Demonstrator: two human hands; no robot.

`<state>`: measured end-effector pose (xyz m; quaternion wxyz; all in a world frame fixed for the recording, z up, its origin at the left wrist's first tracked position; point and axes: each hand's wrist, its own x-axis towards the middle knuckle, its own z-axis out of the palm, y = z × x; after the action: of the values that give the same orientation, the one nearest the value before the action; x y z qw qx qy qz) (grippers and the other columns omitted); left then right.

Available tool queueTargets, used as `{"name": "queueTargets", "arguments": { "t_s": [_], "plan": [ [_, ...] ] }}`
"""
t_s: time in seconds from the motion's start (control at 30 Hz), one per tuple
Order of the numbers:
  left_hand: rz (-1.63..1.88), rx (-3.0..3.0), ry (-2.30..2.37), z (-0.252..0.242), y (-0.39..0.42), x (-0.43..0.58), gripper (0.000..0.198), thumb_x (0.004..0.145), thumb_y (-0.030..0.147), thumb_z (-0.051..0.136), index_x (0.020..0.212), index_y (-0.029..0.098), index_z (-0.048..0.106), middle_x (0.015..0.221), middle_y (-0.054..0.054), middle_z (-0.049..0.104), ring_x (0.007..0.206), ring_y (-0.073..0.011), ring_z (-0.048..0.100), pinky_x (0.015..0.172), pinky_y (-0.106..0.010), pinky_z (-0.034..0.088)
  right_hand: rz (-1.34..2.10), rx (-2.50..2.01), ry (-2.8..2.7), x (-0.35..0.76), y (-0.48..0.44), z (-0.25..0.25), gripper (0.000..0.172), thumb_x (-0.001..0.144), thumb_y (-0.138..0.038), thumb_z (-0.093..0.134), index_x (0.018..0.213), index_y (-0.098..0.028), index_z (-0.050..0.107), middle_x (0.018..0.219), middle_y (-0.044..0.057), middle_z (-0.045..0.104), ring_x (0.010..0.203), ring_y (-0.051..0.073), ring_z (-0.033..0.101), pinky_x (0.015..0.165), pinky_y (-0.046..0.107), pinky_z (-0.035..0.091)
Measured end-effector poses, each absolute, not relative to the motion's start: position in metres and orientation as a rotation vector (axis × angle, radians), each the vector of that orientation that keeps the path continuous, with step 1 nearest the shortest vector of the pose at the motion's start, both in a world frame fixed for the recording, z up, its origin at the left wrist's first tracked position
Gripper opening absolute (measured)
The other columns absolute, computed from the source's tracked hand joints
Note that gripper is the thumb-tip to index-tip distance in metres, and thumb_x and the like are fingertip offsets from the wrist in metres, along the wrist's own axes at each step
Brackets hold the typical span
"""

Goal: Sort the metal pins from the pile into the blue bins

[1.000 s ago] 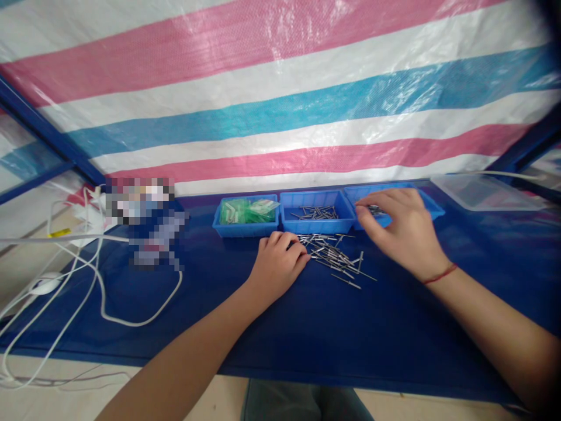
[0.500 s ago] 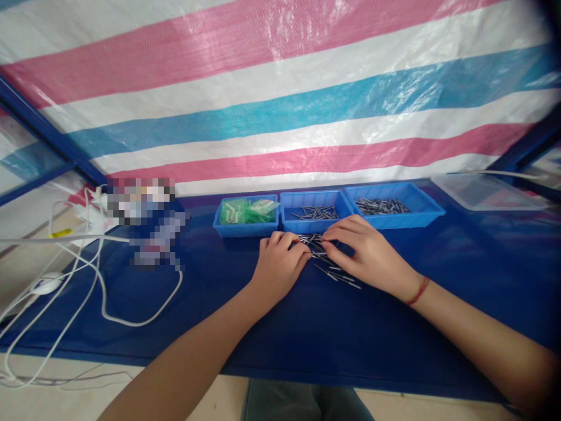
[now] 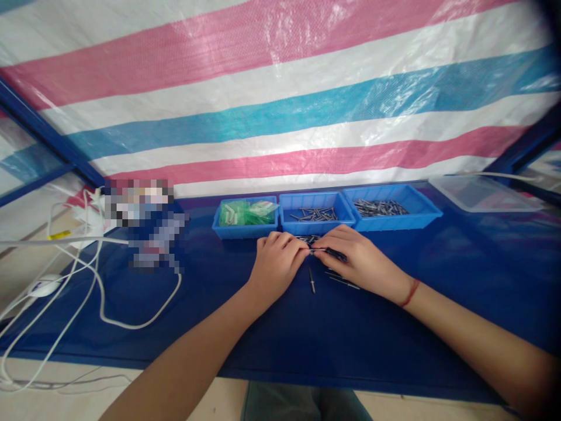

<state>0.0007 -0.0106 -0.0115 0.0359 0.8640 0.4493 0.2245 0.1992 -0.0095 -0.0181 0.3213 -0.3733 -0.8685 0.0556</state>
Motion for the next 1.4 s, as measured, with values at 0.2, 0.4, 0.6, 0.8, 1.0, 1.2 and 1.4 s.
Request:
{"name": "queueTargets", "arguments": {
  "t_s": [0.2, 0.4, 0.6, 0.8, 1.0, 1.2, 1.4],
  "plan": [
    [0.837, 2.518, 1.383, -0.008, -0.006, 0.0, 0.017, 0.09, 0.038, 0.054, 0.096, 0.025, 0.063, 0.091, 0.002, 0.068, 0.094, -0.0192, 0.055, 0.08, -0.035, 0.034, 0.258, -1.087, -2.149, 0.196, -0.013, -0.019, 0.015, 0.089, -0.026, 0.055, 0.096, -0.021, 0.068, 0.091, 0.004, 0.072, 0.085, 0.02, 0.064, 0.077, 0.035, 0.051],
    [1.015, 2.274, 1.266, -0.005, -0.003, 0.0, 0.013, 0.088, 0.031, 0.057, 0.087, 0.021, 0.065, 0.087, -0.001, 0.069, 0.085, -0.0169, 0.06, 0.077, -0.03, 0.042, 0.384, -1.088, -2.025, 0.193, -0.018, -0.018, 0.015, 0.088, -0.029, 0.057, 0.095, -0.023, 0.069, 0.098, 0.002, 0.073, 0.089, 0.019, 0.067, 0.079, 0.032, 0.054],
    [1.109, 2.113, 1.125, -0.002, -0.007, 0.001, 0.011, 0.087, 0.028, 0.058, 0.088, 0.02, 0.065, 0.089, -0.002, 0.069, 0.084, -0.0157, 0.062, 0.078, -0.027, 0.045, 0.504, -1.051, -1.97, 0.187, -0.024, -0.014, 0.015, 0.089, -0.03, 0.056, 0.094, -0.023, 0.069, 0.098, 0.003, 0.072, 0.089, 0.018, 0.066, 0.08, 0.031, 0.052],
    [1.115, 2.068, 1.089, 0.0, -0.008, 0.002, 0.012, 0.089, 0.027, 0.055, 0.087, 0.019, 0.064, 0.089, -0.002, 0.068, 0.083, -0.0145, 0.061, 0.079, -0.026, 0.046, 0.578, -1.006, -1.986, 0.185, -0.022, -0.015, 0.018, 0.091, -0.029, 0.052, 0.096, -0.023, 0.068, 0.095, 0.004, 0.071, 0.088, 0.019, 0.064, 0.079, 0.033, 0.051],
    [1.072, 2.113, 1.105, -0.002, -0.009, 0.002, 0.011, 0.087, 0.027, 0.056, 0.088, 0.019, 0.063, 0.087, -0.002, 0.068, 0.082, -0.0145, 0.062, 0.079, -0.026, 0.047, 0.613, -0.965, -1.966, 0.183, -0.021, -0.015, 0.018, 0.091, -0.029, 0.051, 0.087, -0.022, 0.067, 0.087, 0.005, 0.069, 0.081, 0.018, 0.063, 0.071, 0.031, 0.05],
    [1.094, 2.163, 1.197, -0.001, -0.008, 0.0, 0.011, 0.087, 0.028, 0.056, 0.087, 0.02, 0.064, 0.087, -0.002, 0.068, 0.083, -0.0155, 0.062, 0.079, -0.028, 0.047, 0.545, -1.045, -1.895, 0.186, -0.021, -0.017, 0.018, 0.088, -0.034, 0.055, 0.09, -0.021, 0.067, 0.086, 0.006, 0.068, 0.07, 0.017, 0.06, 0.06, 0.03, 0.048],
    [1.001, 2.207, 1.194, -0.004, -0.006, 0.0, 0.011, 0.088, 0.028, 0.055, 0.09, 0.02, 0.063, 0.087, -0.001, 0.068, 0.084, -0.0151, 0.061, 0.078, -0.027, 0.045, 0.483, -1.054, -1.815, 0.189, -0.021, -0.014, 0.012, 0.086, -0.032, 0.059, 0.088, -0.022, 0.065, 0.079, 0.002, 0.064, 0.066, 0.014, 0.055, 0.059, 0.028, 0.045]
  ]
}}
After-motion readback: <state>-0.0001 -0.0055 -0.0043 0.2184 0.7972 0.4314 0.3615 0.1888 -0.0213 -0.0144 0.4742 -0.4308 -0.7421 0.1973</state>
